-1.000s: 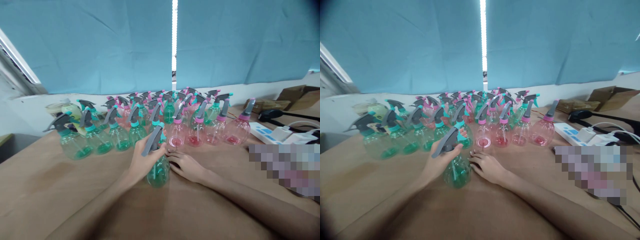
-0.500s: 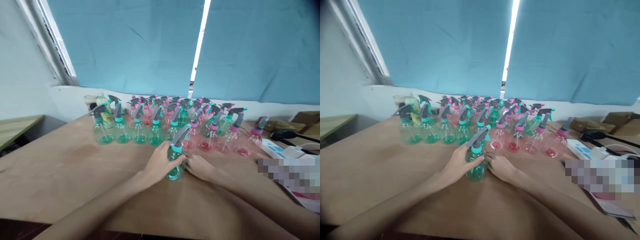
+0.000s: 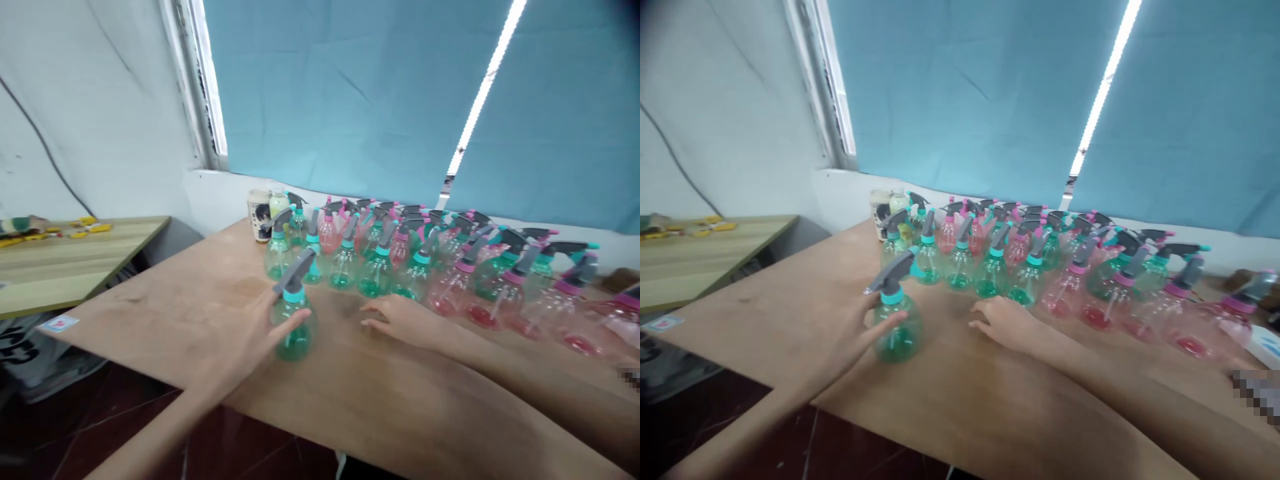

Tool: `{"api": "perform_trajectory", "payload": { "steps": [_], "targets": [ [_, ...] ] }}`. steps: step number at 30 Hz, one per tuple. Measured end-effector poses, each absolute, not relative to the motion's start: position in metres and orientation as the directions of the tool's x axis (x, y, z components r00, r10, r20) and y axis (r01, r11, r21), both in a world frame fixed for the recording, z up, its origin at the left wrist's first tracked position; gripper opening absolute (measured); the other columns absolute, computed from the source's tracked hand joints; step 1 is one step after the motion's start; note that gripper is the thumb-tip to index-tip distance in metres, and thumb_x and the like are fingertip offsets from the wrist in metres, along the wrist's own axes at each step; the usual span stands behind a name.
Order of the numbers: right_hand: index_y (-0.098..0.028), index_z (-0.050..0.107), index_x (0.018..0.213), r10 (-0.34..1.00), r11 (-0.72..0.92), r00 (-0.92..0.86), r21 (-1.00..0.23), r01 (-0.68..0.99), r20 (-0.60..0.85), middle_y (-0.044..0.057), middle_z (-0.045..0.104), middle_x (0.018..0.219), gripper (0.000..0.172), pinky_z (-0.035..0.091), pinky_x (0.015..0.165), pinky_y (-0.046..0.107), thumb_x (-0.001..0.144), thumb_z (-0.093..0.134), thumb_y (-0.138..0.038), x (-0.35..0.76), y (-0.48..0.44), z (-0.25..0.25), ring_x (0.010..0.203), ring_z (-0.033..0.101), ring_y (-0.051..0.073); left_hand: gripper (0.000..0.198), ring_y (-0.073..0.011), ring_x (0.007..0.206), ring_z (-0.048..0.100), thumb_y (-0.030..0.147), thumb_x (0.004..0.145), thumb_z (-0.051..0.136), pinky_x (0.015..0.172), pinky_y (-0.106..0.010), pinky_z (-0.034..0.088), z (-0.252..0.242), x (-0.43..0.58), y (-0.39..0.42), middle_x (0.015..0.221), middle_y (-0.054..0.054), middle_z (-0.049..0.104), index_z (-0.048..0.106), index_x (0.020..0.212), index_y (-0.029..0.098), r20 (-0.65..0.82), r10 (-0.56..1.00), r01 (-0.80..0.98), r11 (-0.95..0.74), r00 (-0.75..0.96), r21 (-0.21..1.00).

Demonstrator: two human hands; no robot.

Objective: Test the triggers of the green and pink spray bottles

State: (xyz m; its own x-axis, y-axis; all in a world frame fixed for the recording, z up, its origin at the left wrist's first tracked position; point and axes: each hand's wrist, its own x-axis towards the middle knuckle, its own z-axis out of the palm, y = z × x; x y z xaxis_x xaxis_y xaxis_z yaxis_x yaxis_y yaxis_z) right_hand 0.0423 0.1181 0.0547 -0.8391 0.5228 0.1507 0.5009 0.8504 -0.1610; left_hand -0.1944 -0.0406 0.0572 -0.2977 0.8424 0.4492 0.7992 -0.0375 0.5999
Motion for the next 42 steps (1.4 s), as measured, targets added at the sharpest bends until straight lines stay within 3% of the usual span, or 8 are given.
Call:
{"api": "perform_trajectory", "payload": {
  "steps": [4,9,13,17,25,31,35,42],
  "targets": [
    [-0.017,0.066,0.114,0.484,0.855,-0.851,-0.319,0.409,0.207,0.008,0.073,0.106,0.029,0.053,0.083,0.031,0.091,0.055,-0.030,-0.021,0.109,0.076,0.096,0.069,0.022,0.045,-0.0279,0.097,0.064,0.056,0.077,0.059,0.087,-0.040,0.050,0.060,-0.259,-0.045,0.104,-0.006,0.069,0.060,0.106,0.020,0.496,0.702,0.712,0.023,-0.511,0.702],
    [-0.010,0.057,0.125,0.555,0.797,-0.783,-0.451,0.403,0.280,0.016,0.065,0.120,0.042,0.051,0.084,0.035,0.088,0.059,-0.031,-0.095,0.109,0.095,0.092,0.070,0.024,0.048,-0.0305,0.099,0.063,0.057,0.075,0.057,0.089,-0.043,0.048,0.067,-0.314,-0.026,0.105,-0.009,0.069,0.060,0.105,0.019,0.504,0.642,0.711,0.093,-0.578,0.697],
    [-0.005,0.043,0.136,0.624,0.720,-0.741,-0.552,0.421,0.249,0.023,0.062,0.121,0.057,0.055,0.059,0.032,0.089,0.058,-0.033,-0.132,0.119,0.099,0.064,0.070,0.020,0.050,-0.0318,0.105,0.061,0.057,0.077,0.056,0.094,-0.044,0.044,0.067,-0.342,-0.002,0.110,-0.010,0.068,0.060,0.109,0.019,0.530,0.624,0.737,0.112,-0.575,0.667],
    [-0.005,0.042,0.136,0.655,0.651,-0.733,-0.629,0.425,0.184,0.020,0.068,0.106,0.059,0.050,0.043,0.027,0.088,0.059,-0.035,-0.151,0.129,0.100,0.051,0.066,0.016,0.051,-0.0313,0.107,0.060,0.057,0.080,0.053,0.095,-0.045,0.043,0.063,-0.363,0.025,0.116,-0.010,0.067,0.059,0.114,0.020,0.562,0.602,0.752,0.100,-0.567,0.652],
    [-0.005,0.035,0.136,0.701,0.530,-0.707,-0.732,0.429,0.093,0.011,0.072,0.074,0.062,0.052,0.042,0.024,0.086,0.064,-0.029,-0.177,0.136,0.103,0.052,0.068,0.019,0.049,-0.0297,0.110,0.059,0.053,0.083,0.052,0.098,-0.043,0.042,0.062,-0.377,0.061,0.118,-0.011,0.066,0.060,0.115,0.017,0.608,0.609,0.776,0.021,-0.509,0.630],
    [-0.004,0.031,0.136,0.723,0.466,-0.688,-0.778,0.421,0.061,0.019,0.072,0.088,0.076,0.055,0.042,0.025,0.081,0.071,-0.037,-0.192,0.135,0.094,0.058,0.071,0.022,0.048,-0.0265,0.114,0.058,0.052,0.085,0.052,0.099,-0.038,0.042,0.064,-0.369,0.067,0.124,-0.008,0.065,0.059,0.119,0.019,0.599,0.654,0.767,-0.043,-0.462,0.640],
    [-0.005,0.029,0.137,0.733,0.465,-0.676,-0.779,0.421,0.073,0.021,0.070,0.094,0.082,0.055,0.041,0.027,0.078,0.072,-0.044,-0.198,0.136,0.088,0.057,0.070,0.023,0.055,-0.0294,0.115,0.058,0.055,0.082,0.054,0.099,-0.042,0.043,0.064,-0.364,0.062,0.126,-0.010,0.064,0.057,0.123,0.019,0.549,0.686,0.744,-0.016,-0.478,0.668],
    [-0.002,0.037,0.128,0.693,0.510,-0.719,-0.745,0.430,0.059,0.016,0.071,0.078,0.074,0.055,0.045,0.027,0.079,0.070,-0.046,-0.193,0.137,0.091,0.057,0.070,0.022,0.080,-0.0380,0.134,0.038,0.061,0.082,0.052,0.106,-0.055,0.032,0.063,-0.360,0.040,0.146,-0.023,0.038,0.033,0.143,0.013,0.495,0.608,0.673,0.091,-0.621,0.734]
  ]
}}
